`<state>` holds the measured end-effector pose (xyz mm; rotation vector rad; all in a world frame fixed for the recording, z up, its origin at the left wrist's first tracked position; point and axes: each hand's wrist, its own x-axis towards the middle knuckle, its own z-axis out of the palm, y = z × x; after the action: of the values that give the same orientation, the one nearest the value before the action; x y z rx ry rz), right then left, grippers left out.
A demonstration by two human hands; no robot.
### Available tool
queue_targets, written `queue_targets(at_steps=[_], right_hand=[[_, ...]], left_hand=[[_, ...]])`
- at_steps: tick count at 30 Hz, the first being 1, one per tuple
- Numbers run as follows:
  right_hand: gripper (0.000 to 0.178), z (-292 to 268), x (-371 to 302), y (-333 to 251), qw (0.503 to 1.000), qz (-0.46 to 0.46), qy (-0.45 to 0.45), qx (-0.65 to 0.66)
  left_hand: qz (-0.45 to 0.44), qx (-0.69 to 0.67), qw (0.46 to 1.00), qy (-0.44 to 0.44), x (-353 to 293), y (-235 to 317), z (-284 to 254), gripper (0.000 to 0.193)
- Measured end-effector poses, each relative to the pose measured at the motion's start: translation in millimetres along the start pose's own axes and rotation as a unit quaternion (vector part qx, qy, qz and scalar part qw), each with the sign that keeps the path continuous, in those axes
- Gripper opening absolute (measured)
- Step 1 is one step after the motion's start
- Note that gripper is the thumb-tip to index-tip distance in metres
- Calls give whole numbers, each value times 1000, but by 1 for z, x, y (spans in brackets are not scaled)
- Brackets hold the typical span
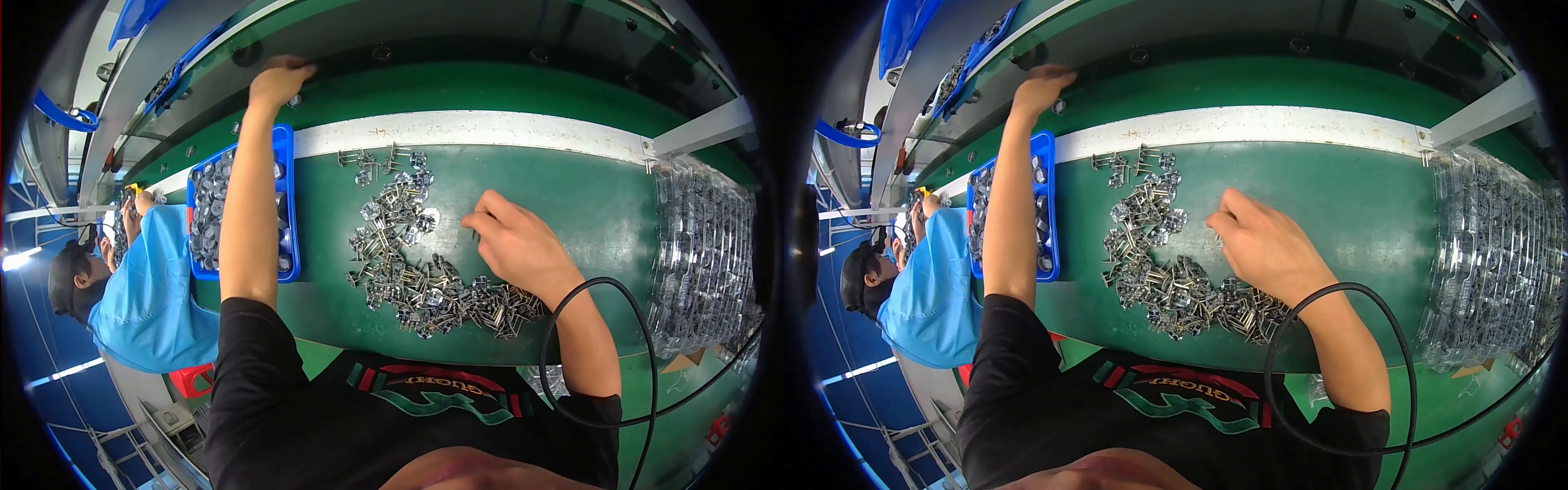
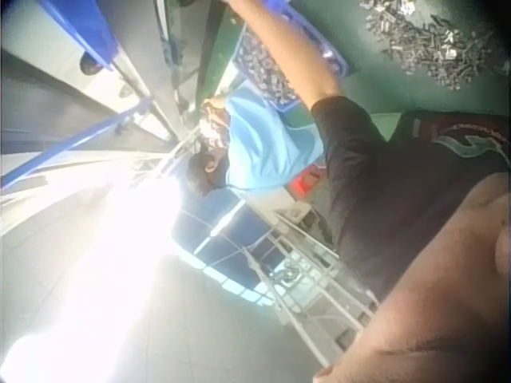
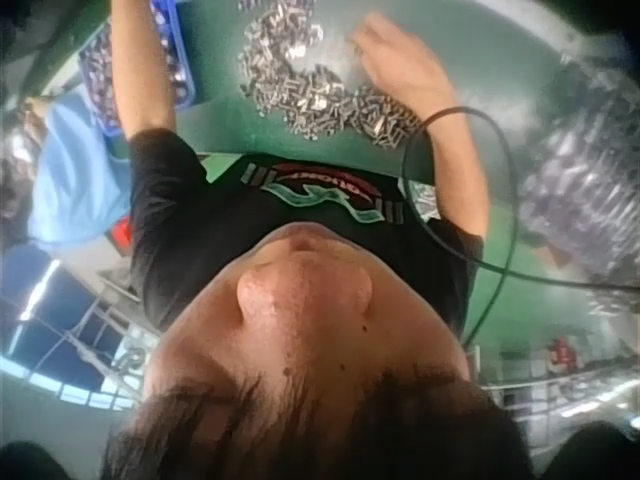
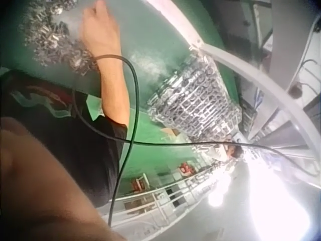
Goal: The person assembles an electronic connector by hand, inserting metal pins into a circular plastic plug housing component.
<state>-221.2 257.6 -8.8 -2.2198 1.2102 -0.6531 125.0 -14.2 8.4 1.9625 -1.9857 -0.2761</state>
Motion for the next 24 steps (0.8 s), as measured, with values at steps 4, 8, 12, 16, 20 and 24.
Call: queue_targets(at_steps=[4,8,12,16,20,24], right_hand=[[18,-8,4,-1,997,9,36,-72],[18,-13,3,4,997,22,54,-59],[14,-17,2,4,992,30,94,82],[13,-17,4,-7,936,103,157,299],[13,-16,9,-13,883,90,252,385],[10,-16,6,-24,880,124,261,378]], left_hand=[[24,88,990,-112,-16,-19,-5,34],[33,-4,996,-88,-36,4,-5,30],[25,-413,900,-137,-97,64,-14,33],[-10,-661,711,-241,-178,113,-3,43],[-8,-639,732,-234,-225,140,12,44],[4,-640,733,-230,-241,146,23,41]])
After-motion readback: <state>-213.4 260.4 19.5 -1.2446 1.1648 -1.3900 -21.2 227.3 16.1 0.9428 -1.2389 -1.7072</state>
